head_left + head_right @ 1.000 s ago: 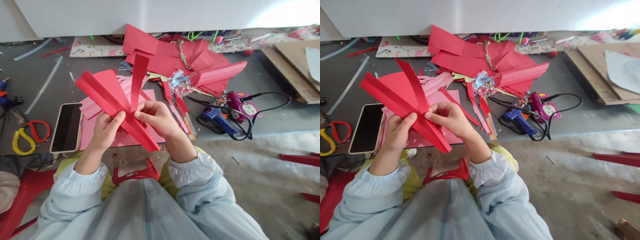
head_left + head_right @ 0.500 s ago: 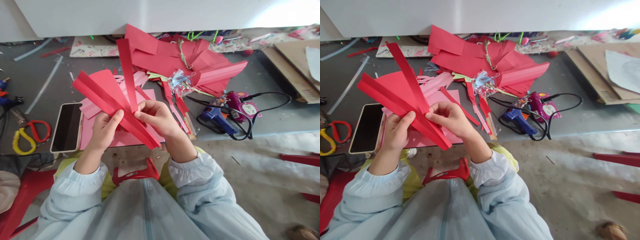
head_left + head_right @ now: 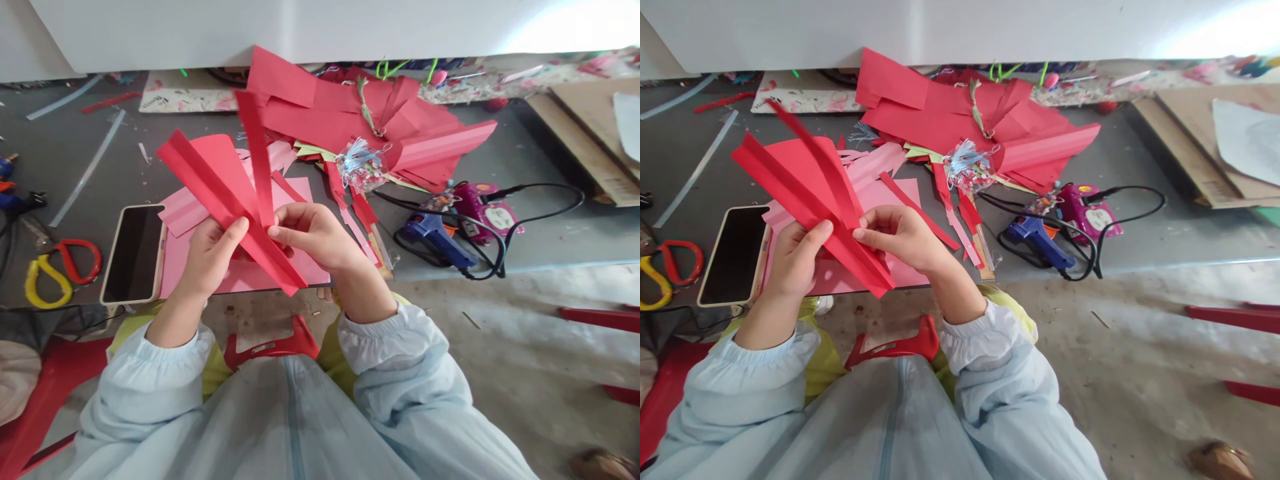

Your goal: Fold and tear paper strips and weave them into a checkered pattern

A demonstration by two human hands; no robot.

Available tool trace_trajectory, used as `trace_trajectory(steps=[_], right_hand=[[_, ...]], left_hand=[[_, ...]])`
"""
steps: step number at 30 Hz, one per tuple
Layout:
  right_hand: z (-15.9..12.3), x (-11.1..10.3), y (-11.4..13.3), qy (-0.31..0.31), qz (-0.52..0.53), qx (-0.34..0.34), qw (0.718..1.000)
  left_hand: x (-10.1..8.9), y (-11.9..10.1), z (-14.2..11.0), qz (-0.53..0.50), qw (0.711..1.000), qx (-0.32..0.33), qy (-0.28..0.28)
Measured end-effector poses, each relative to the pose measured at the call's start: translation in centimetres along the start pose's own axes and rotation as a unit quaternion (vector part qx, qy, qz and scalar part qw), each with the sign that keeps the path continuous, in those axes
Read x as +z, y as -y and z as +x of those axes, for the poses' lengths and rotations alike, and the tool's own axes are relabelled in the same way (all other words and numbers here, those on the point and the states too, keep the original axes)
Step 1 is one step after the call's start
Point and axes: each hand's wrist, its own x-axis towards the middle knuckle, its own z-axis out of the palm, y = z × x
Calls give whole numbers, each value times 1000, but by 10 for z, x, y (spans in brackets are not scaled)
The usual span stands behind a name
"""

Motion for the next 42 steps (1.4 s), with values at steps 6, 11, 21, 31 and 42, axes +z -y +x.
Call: trace_trajectory(steps=[6, 11, 21, 31, 42], right_hand=[[2, 1, -2, -12, -30, -3, 999], [2, 3, -4, -25, -38, -26, 999], [2, 3, -2, -12, -3, -44, 999], [-1, 1, -1, -17, -19, -8, 1000], [-3, 0, 1, -16, -20, -1, 1000]], left_hand=[[2, -4, -3, 2, 993, -16, 114], [2, 0, -3, 1, 997, -16, 69], [4, -1, -2, -38, 997, -8, 69], [1, 0, -2, 15, 999, 16, 34], [3, 2, 0, 3, 999, 15, 33]])
